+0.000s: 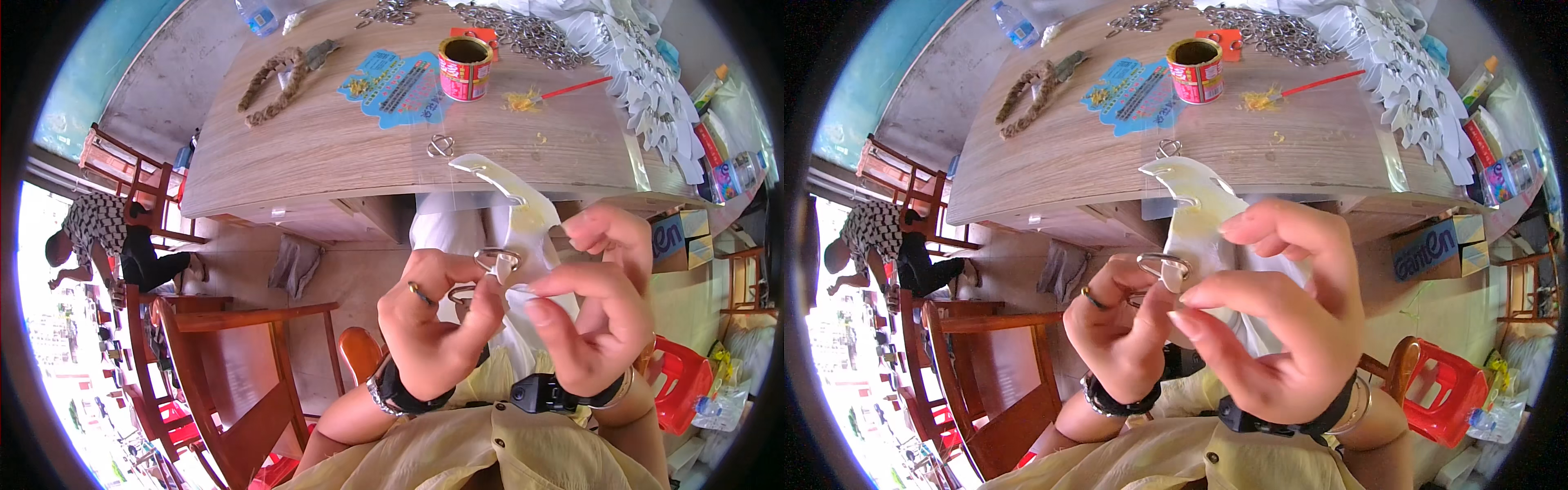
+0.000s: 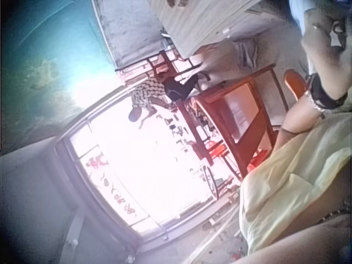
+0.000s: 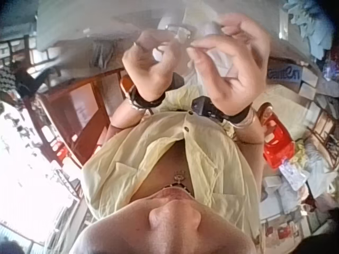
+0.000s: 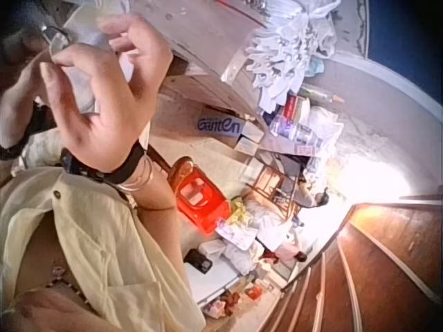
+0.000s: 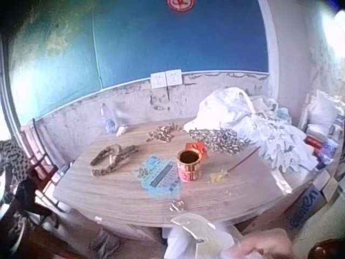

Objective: Assembling metal rings and eyelets onto a white shoe upper component.

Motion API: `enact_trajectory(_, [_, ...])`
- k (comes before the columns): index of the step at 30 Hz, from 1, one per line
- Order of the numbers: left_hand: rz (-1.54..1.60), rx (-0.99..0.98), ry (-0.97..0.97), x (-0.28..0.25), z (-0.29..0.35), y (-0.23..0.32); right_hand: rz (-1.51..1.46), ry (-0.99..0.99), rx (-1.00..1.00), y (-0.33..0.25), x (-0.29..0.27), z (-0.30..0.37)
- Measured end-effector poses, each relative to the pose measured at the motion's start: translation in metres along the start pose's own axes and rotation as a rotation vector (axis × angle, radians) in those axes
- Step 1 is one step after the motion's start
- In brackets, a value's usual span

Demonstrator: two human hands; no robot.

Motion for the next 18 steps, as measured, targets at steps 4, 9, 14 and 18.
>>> enact_trajectory(4, [-0.320, 0.191, -0.048, 0.001, 0.000, 0.018, 0.163, 0.048, -0.001, -0.003, 0.007, -0.007])
enact_trajectory(9, [-0.550, 0.375, -0.045, 0.005, -0.005, 0.030, 0.191, 0.065, 0.031, 0.006, 0.007, -0.008])
enact_trajectory(14, [-0.611, 0.429, -0.014, 0.008, -0.005, 0.033, 0.248, 0.066, 0.026, 0.004, 0.005, -0.010])
enact_trajectory(18, [-0.658, 0.457, -0.005, 0.009, -0.006, 0.035, 0.250, 0.054, 0.067, 0.002, 0.006, -0.012])
Point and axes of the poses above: each hand's wrist, its own z-axis away from the middle knuckle, its own x-axis out of the palm, y = z × x, the point moved 6 cm from there along -z, towards the middle knuckle, and after that the axes turned 14 degrees about -y, right-handed, at the moved point
